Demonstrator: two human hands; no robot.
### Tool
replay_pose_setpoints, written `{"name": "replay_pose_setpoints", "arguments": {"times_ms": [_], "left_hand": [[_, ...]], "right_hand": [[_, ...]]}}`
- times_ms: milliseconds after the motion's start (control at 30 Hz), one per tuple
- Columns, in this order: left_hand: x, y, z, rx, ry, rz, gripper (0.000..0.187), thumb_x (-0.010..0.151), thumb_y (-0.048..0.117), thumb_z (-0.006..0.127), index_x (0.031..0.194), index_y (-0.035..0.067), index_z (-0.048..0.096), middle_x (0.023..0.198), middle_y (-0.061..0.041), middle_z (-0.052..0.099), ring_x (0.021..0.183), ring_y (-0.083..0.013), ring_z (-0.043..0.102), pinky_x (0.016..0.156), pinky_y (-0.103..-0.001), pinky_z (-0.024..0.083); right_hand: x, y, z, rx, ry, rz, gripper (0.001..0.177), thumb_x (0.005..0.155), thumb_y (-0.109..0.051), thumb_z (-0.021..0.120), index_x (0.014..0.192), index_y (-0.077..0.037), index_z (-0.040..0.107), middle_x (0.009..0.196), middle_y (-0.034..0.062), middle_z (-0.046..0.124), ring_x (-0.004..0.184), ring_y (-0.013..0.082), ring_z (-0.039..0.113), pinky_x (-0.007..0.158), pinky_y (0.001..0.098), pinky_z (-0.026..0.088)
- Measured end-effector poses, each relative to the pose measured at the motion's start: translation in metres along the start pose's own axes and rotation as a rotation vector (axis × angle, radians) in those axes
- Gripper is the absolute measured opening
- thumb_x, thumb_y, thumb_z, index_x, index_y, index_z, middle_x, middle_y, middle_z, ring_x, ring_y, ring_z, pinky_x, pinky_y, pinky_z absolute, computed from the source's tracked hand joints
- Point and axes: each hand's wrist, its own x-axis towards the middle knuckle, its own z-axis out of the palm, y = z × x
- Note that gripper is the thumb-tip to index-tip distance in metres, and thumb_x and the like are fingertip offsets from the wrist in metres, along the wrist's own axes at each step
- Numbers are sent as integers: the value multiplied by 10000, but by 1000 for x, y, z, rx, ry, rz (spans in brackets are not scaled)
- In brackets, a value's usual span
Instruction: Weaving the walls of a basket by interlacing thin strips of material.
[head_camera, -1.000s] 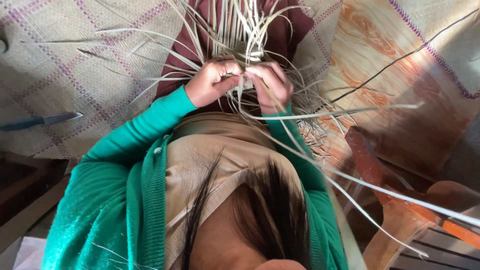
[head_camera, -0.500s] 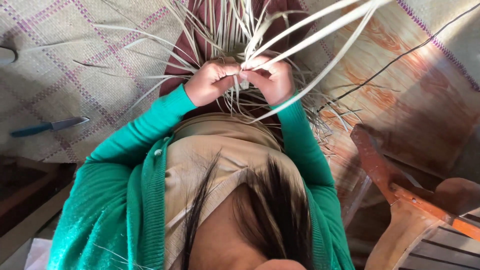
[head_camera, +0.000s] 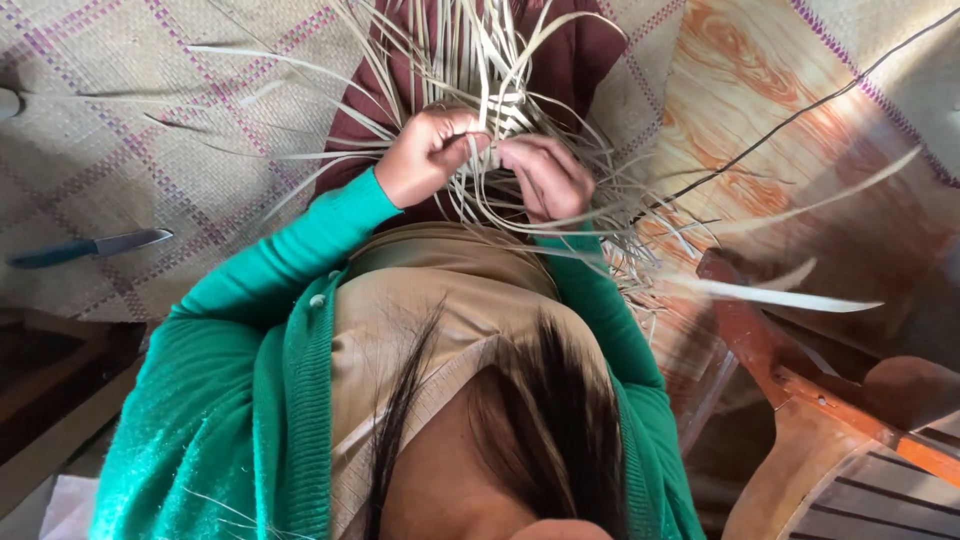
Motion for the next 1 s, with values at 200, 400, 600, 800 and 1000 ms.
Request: {"name": "replay_pose_setpoints", "arguments": {"times_ms": [200,400,600,800,1000], "left_hand": [[1,8,2,266,14,115,106,810,7,610,718,-23,565,633,-138,520,585,-298,522,692,-381,410],[-1,7,4,83,-53,-142,118,838,62,523,921,-1,580,797,-51,591,649,-118,500,630,-231,426],[-2,10,3,122,-89,-148,152,803,-21,539,927,18,620,727,-24,587,581,-99,468,563,-217,408],[-3,-20,0,-259,-57,-241,123,876,83,500,910,-5,578,795,-10,554,707,-60,467,681,-177,396],[4,-25,6,-163,36,-127,158,862,-10,479,990,-66,553,881,-87,586,760,-113,547,713,-228,479]], "right_hand": [[30,-11,-2,-4,-107,127,54,828,-24,581,816,-17,633,738,109,526,584,258,582,546,336,507],[16,5,-8,390,-145,700,262,708,123,517,943,10,538,764,71,567,605,119,549,547,192,468],[19,-4,-17,358,-279,707,229,777,55,580,1001,10,566,844,75,579,674,114,541,619,197,474],[21,-3,-17,152,-296,392,138,708,-1,681,778,38,568,808,119,537,722,196,494,640,279,402],[13,-10,-12,170,-339,385,382,683,14,707,1021,10,528,980,98,498,872,207,505,786,290,418]]}}
